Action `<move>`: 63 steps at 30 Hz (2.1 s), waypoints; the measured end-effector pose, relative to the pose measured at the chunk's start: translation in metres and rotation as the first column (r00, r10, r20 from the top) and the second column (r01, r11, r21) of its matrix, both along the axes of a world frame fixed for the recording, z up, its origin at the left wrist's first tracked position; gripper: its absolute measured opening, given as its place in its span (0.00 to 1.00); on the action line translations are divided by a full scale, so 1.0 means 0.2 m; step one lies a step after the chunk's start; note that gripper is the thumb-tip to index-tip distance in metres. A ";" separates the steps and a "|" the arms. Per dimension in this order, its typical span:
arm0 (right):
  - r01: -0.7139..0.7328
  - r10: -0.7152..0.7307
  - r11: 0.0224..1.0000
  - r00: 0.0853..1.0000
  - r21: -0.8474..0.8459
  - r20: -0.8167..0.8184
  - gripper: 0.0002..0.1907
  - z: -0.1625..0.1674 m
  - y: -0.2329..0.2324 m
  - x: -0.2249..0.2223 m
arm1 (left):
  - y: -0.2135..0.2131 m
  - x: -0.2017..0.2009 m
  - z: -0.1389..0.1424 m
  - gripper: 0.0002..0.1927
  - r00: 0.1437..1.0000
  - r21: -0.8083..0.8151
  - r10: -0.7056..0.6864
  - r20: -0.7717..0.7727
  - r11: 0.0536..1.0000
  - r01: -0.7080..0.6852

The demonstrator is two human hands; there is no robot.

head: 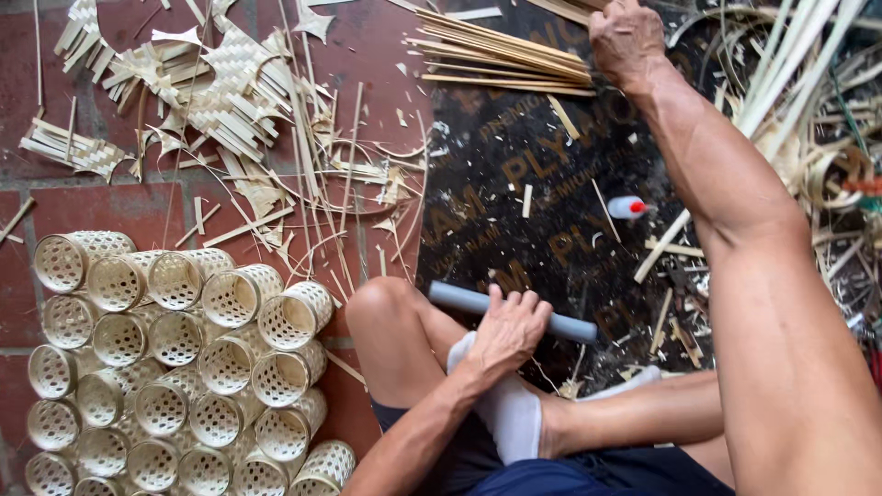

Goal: The person sits on the floor and bends thin bamboo strips into rings, gluing the ends together with a glue bottle and clamping them with a small clip. They wrap the joined ring with tape around a gray PVC pipe form, then fit the finished rim onto a woven bamboo basket body and press it into place.

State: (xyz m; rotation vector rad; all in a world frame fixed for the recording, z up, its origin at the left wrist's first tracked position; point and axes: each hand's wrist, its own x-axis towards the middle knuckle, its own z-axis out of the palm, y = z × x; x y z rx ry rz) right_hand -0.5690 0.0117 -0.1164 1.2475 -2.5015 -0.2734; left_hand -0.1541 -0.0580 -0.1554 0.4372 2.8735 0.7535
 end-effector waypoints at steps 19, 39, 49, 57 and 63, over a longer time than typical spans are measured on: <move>0.662 0.265 0.649 0.265 -0.375 0.927 0.05 0.57 1.32 1.36 | -0.41 -0.17 0.38 0.27 0.823 0.849 0.221 0.523 -0.224 -0.479; 0.766 0.462 -0.146 0.613 -0.627 0.641 0.10 0.68 1.16 2.68 | 0.41 0.69 0.45 0.20 0.727 0.644 -0.164 0.667 -0.363 -0.673; 0.679 0.127 0.213 0.694 -0.703 0.709 0.09 0.95 1.08 2.80 | 0.36 0.74 0.44 0.22 0.739 0.609 -0.357 0.572 -0.419 -0.674; 0.481 0.601 0.461 0.449 -0.746 0.661 0.07 0.91 1.28 2.88 | 0.31 0.84 0.48 0.24 0.804 0.616 -0.408 0.432 -0.518 -0.594; 0.826 0.705 -0.284 0.525 -0.488 0.478 0.12 0.50 1.14 2.74 | 0.23 0.87 0.63 0.28 0.797 0.709 -0.478 0.368 -0.410 -0.573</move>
